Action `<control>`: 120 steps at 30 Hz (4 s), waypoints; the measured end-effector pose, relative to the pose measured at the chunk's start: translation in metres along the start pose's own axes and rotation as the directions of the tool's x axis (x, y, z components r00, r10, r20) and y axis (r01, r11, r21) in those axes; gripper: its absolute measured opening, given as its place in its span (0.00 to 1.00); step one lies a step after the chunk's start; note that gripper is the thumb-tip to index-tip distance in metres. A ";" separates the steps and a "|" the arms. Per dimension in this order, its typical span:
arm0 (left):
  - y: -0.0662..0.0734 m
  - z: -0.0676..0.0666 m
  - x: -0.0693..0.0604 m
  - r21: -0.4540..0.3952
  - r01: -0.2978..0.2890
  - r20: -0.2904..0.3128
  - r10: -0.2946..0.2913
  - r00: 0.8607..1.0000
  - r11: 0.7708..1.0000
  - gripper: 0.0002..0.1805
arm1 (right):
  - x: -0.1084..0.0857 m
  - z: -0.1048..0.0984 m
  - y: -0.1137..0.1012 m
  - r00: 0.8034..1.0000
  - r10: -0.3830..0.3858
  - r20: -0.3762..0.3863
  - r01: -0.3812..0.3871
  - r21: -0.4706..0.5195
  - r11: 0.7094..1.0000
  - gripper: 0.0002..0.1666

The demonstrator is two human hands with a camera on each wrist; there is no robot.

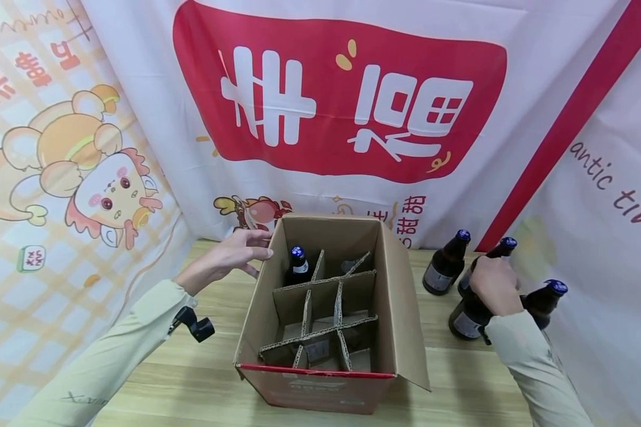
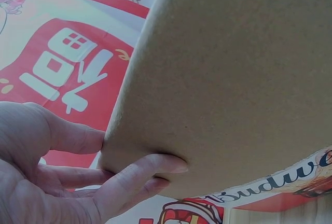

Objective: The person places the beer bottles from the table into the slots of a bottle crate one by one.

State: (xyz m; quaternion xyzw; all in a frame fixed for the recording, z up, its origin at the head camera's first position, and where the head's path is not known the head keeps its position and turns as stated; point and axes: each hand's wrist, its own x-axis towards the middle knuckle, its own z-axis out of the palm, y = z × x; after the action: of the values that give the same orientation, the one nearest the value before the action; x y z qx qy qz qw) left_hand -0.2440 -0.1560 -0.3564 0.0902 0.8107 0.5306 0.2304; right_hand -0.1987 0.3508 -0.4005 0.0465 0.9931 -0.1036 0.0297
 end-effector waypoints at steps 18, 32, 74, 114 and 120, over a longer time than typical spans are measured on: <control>-0.004 -0.001 -0.001 -0.030 0.001 0.005 -0.001 1.000 1.000 0.35 | -0.009 0.040 0.011 0.943 -0.072 -0.325 0.157 0.244 0.957 0.23; -0.003 0.000 -0.001 -0.026 0.002 0.000 -0.002 1.000 1.000 0.36 | 0.011 0.086 0.010 0.947 0.094 -0.308 0.146 0.672 0.726 0.27; 0.000 0.001 0.002 -0.022 0.010 0.009 -0.010 1.000 1.000 0.35 | 0.027 0.107 0.000 0.886 0.236 -0.398 0.210 0.800 0.562 0.27; -0.001 0.001 0.002 -0.038 0.003 0.012 -0.002 1.000 0.999 0.35 | -0.010 -0.048 -0.059 0.802 0.275 -0.530 0.334 0.780 0.529 0.17; -0.001 0.001 0.002 -0.042 -0.003 0.013 0.003 1.000 0.999 0.35 | -0.017 -0.070 -0.070 0.802 0.228 -0.553 0.371 0.759 0.535 0.18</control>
State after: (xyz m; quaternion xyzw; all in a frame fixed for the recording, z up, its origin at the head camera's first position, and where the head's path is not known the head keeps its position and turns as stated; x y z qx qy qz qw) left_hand -0.2448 -0.1549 -0.3580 0.0900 0.7979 0.5471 0.2365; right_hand -0.1923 0.2961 -0.3166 0.0410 0.7745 -0.5487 -0.3122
